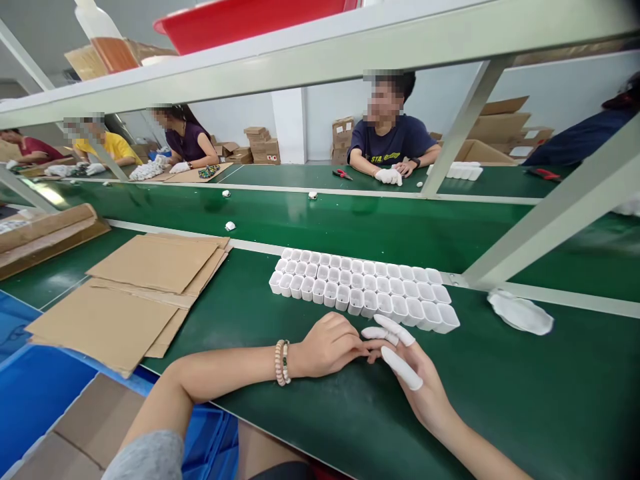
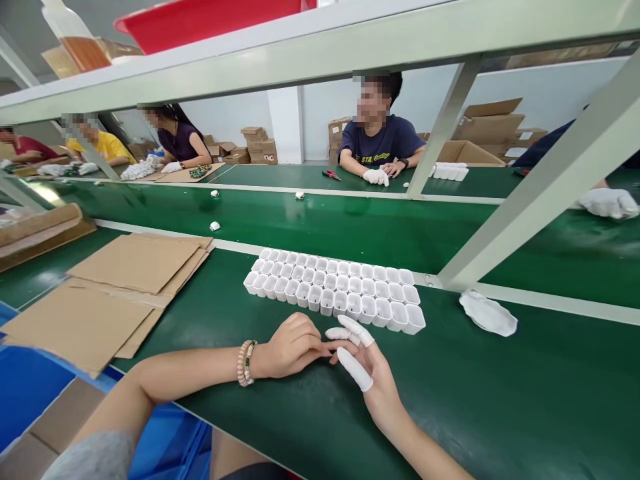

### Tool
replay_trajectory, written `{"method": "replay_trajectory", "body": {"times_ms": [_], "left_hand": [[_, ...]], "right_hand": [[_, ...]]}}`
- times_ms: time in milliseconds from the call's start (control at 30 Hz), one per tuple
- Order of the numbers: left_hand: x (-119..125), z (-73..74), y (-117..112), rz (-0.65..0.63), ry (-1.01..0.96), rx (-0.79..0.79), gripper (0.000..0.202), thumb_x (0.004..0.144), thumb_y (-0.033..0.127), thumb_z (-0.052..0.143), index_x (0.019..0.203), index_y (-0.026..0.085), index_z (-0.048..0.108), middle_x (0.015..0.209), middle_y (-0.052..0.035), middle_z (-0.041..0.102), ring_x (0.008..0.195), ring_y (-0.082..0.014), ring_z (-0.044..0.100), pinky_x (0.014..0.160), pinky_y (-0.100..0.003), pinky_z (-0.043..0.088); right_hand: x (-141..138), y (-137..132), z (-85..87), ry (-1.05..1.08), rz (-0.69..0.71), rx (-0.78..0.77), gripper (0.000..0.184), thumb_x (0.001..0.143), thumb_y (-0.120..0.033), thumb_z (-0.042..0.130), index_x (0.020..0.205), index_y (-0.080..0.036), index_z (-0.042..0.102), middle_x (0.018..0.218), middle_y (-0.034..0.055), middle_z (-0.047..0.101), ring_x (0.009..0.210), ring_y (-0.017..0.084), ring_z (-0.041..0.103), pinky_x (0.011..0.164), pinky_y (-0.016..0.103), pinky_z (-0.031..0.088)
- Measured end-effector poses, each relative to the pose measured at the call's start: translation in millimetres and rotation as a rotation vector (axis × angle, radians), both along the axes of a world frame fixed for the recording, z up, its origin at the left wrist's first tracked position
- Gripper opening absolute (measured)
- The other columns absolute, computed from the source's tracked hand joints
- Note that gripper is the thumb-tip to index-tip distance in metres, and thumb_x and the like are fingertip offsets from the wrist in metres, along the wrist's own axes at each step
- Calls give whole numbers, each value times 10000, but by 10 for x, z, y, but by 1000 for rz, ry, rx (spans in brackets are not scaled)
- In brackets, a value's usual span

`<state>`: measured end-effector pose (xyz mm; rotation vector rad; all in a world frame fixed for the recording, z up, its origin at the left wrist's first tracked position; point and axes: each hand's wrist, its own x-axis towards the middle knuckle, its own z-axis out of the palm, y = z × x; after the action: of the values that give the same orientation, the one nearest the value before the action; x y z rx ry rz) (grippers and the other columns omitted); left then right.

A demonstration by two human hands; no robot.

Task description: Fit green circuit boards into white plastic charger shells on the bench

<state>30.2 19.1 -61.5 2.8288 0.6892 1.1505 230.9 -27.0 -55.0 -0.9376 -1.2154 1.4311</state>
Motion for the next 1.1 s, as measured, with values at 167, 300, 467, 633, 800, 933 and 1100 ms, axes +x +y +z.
{"method": "replay_trajectory", "body": {"times_ms": [167, 300, 467, 633, 800, 933, 1100], "left_hand": [[12, 21, 3, 6, -76, 21, 121, 961, 290, 579, 973, 170, 575, 894, -59, 692, 877, -155, 629, 776, -302, 518], [10, 59, 4, -15, -75, -23, 105, 972, 279, 563, 991, 176, 569, 913, -50, 711, 897, -149, 643, 831, -310, 520], [7, 45, 2, 0, -46, -1, 110, 970, 295, 569, 952, 187, 570, 834, -29, 698, 854, -149, 641, 772, -305, 498], [15, 55, 5, -4, -103, 35, 125, 957, 295, 594, 941, 178, 556, 825, -29, 684, 810, -141, 622, 740, -291, 484], [6, 41, 3, 8, -27, -17, 134, 976, 306, 555, 927, 182, 567, 795, -24, 662, 813, -147, 612, 751, -300, 487], [5, 47, 3, 5, -47, -50, 145, 979, 319, 545, 958, 179, 576, 889, -58, 686, 871, -160, 629, 797, -317, 511], [8, 60, 6, -18, -44, -63, 109, 978, 285, 545, 963, 181, 573, 868, -47, 684, 864, -158, 624, 814, -318, 509]], "right_hand": [[1, 3, 15, -6, -18, 10, 564, 882, -482, 665, 1377, -267, 501, 1130, 127, 694, 825, 215, 667, 847, 456, 566], [-2, 6, 16, 7, -16, 11, 562, 885, -486, 660, 1377, -267, 501, 1105, 120, 701, 798, 207, 660, 863, 468, 558], [-1, 2, 7, 0, -7, 2, 572, 883, -488, 660, 1382, -265, 492, 1116, 123, 702, 810, 214, 666, 888, 480, 547], [7, -6, 0, 11, 8, -13, 559, 887, -480, 662, 1377, -270, 495, 1122, 119, 703, 810, 209, 670, 901, 471, 541], [14, -3, -14, 7, 10, -3, 569, 896, -486, 649, 1397, -274, 482, 1134, 121, 696, 806, 208, 664, 874, 464, 547], [4, 6, -13, -7, -3, 2, 585, 889, -494, 653, 1403, -273, 483, 1141, 127, 694, 805, 214, 666, 869, 473, 552], [-3, 8, 17, -8, -13, 22, 556, 875, -518, 663, 1355, -274, 528, 1082, 115, 711, 786, 214, 670, 847, 467, 563]]}}
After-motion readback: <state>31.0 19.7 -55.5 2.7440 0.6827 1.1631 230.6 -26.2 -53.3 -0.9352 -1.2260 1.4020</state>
